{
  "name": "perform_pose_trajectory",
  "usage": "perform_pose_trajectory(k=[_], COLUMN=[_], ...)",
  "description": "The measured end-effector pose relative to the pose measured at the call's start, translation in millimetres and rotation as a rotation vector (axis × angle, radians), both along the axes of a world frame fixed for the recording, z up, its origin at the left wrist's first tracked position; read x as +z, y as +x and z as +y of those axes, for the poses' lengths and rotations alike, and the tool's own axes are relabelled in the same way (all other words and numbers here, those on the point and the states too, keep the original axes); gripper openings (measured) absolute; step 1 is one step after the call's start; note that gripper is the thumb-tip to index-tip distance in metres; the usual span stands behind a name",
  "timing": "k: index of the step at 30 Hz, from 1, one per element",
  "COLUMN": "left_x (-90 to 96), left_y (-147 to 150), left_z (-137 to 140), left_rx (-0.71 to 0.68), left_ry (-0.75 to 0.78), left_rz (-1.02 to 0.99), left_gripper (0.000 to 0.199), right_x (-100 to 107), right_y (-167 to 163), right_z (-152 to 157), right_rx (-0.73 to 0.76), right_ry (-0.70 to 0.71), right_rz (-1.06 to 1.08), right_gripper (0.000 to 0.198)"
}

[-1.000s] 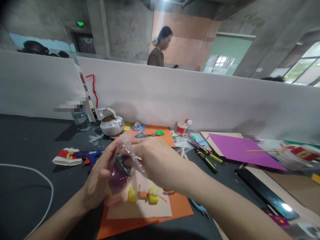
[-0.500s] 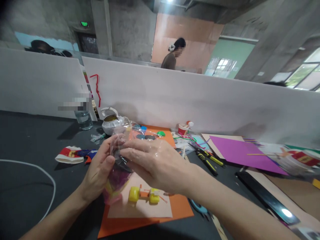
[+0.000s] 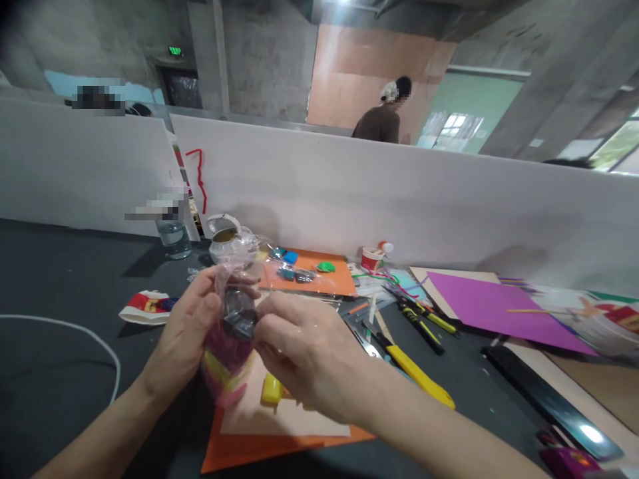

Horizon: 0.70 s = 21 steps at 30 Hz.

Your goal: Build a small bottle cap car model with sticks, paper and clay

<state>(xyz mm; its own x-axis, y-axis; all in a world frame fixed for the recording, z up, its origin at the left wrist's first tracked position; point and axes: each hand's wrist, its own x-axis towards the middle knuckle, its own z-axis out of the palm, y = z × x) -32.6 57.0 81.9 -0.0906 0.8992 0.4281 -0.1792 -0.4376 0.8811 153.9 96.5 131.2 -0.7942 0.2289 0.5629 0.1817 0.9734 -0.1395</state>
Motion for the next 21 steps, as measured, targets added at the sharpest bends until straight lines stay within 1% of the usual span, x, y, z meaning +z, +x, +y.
perform_pose_trajectory(k=[3,5,8,10,12,13,15,18,19,21], left_x=[1.9,2.1,1.8,1.8,2.4,3.0,4.3,6.2,6.5,6.2], left_y=[0,0,-1,-2,-3,-3,-2,0,1,3], left_z=[3,4,4,4,4,5,6,6,6,5], left_rx=[-0.042,-0.038,0.040,0.103,0.150,0.169,0.197,0.207,0.200,0.179], left_ry=[-0.043,-0.071,-0.100,-0.096,-0.088,-0.085,-0.067,-0.019,-0.011,-0.014], left_rz=[-0.082,-0.075,-0.033,-0.033,-0.035,-0.032,-0.030,-0.052,-0.064,-0.087], left_gripper=[0.033,0.033,0.032,0.028,0.023,0.022,0.021,0.020,0.019,0.019], right_x=[0,0,2,4,5,5,2,-7,-10,-13], right_y=[2,2,1,-1,-1,-2,-3,-7,-9,-14], right_z=[2,3,4,3,0,-1,-4,-7,-7,-6], right_rx=[0.029,0.050,0.091,0.126,0.126,0.106,0.022,-0.135,-0.162,-0.167], right_ry=[0.074,0.074,0.037,0.030,0.024,0.019,0.006,-0.015,-0.019,-0.051], right_rz=[0.026,0.024,0.011,0.004,-0.012,-0.022,-0.027,0.032,0.049,0.049], right_gripper=[0.014,0.014,0.016,0.017,0.018,0.016,0.005,0.034,0.038,0.032])
